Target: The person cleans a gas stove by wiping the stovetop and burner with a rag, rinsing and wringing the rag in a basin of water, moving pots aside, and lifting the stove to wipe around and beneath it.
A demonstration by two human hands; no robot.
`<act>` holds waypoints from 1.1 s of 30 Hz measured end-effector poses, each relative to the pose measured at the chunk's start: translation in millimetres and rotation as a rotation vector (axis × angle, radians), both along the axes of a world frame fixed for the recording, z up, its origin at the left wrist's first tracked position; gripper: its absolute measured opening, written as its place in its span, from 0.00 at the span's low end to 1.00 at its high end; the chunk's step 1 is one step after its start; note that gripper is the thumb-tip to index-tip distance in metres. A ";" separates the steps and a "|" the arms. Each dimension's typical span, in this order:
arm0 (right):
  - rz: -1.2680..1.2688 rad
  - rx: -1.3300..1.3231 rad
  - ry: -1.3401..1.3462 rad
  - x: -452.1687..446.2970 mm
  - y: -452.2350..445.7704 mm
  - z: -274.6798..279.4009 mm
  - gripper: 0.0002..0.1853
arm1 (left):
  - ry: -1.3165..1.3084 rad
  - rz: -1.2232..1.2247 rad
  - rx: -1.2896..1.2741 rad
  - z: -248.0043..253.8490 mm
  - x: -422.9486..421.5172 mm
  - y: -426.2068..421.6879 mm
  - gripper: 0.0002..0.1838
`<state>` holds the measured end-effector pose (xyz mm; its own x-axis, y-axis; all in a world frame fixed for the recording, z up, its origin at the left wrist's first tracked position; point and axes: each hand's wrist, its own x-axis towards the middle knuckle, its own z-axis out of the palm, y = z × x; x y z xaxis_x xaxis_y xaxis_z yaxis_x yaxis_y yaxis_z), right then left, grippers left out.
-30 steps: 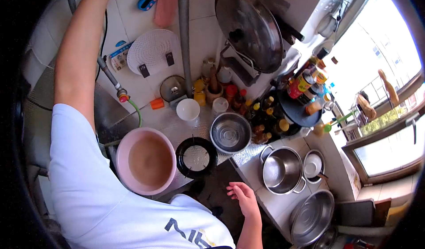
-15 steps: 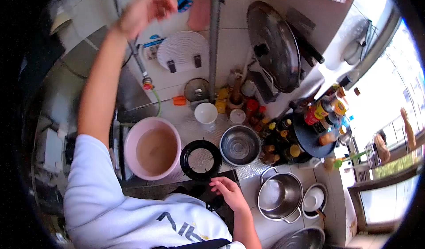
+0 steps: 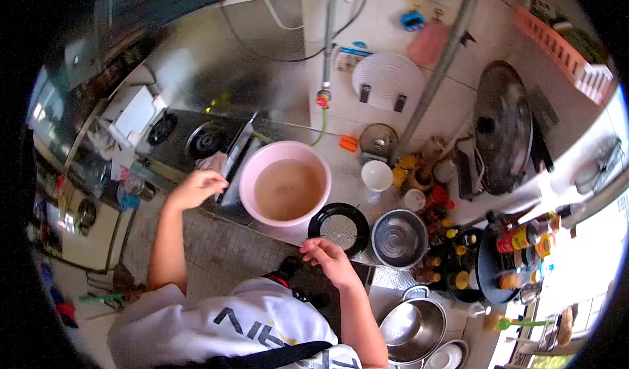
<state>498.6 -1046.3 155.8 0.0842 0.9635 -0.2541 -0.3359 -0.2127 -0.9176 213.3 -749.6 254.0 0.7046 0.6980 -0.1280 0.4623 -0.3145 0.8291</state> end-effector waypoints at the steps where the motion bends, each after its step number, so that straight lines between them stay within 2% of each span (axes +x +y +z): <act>1: 0.014 -0.010 -0.009 -2.4 6.9 2.6 0.20 | -0.069 0.101 -0.005 -1.4 -23.4 0.2 0.11; 2: 0.033 0.003 -0.015 -3.1 16.4 -0.3 0.19 | -0.134 0.197 -0.009 -2.4 -43.1 1.2 0.11; 5: 0.053 -0.012 -0.053 -7.1 38.6 -3.4 0.17 | -0.065 0.332 -0.009 -4.8 -85.8 -0.5 0.11; 7: 0.037 -0.010 -0.048 -12.0 51.4 2.3 0.16 | -0.035 0.300 -0.037 -21.1 -105.1 1.0 0.11; 10: -0.006 -0.030 -0.059 -16.8 75.0 -0.8 0.16 | 0.069 0.204 -0.123 -60.9 -127.3 24.4 0.13; 12: -0.042 -0.065 -0.124 -22.6 92.6 1.7 0.16 | 0.102 0.184 -0.152 -60.8 -117.1 27.9 0.13; 16: -0.174 -0.123 -0.259 -40.2 126.1 -8.7 0.17 | 0.310 -0.124 -0.020 -78.6 -105.1 50.3 0.13; 19: -0.250 -0.146 -0.310 -53.2 145.4 -19.4 0.15 | 0.315 -0.259 -0.078 -100.3 -112.1 82.2 0.12; 22: -0.320 -0.201 -0.316 -65.3 158.4 -28.5 0.14 | 0.135 0.011 0.249 -130.6 -110.9 134.0 0.11; 23: -0.327 -0.203 -0.294 -69.7 162.0 -33.8 0.14 | 0.169 0.080 0.354 -141.0 -107.5 151.6 0.12; 26: -0.304 -0.233 -0.280 -84.5 171.3 -36.1 0.15 | 0.237 0.150 0.644 -166.3 -90.5 180.6 0.22; 27: -0.288 -0.247 -0.286 -89.2 174.8 -34.2 0.15 | 0.235 0.144 0.663 -187.8 -88.6 188.0 0.30; 28: -0.278 -0.246 -0.284 -93.1 177.2 -33.3 0.15 | 0.293 0.147 0.694 -189.0 -79.8 181.4 0.33; 30: -0.251 -0.245 -0.287 -96.7 182.7 -30.5 0.15 | 0.418 0.092 0.738 -212.8 -76.6 175.4 0.34; 31: -0.215 -0.256 -0.293 -97.2 185.0 -27.6 0.15 | 0.494 0.082 0.723 -203.4 -72.9 167.6 0.32; 33: -0.181 -0.255 -0.284 -97.4 188.8 -30.1 0.15 | 0.455 0.096 0.716 -212.9 -75.7 161.9 0.28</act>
<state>401.2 -857.5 125.7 0.3474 0.8362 -0.4243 -0.1297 -0.4053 -0.9049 137.6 -587.7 41.1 0.6249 0.7728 0.1104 0.7537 -0.6341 0.1725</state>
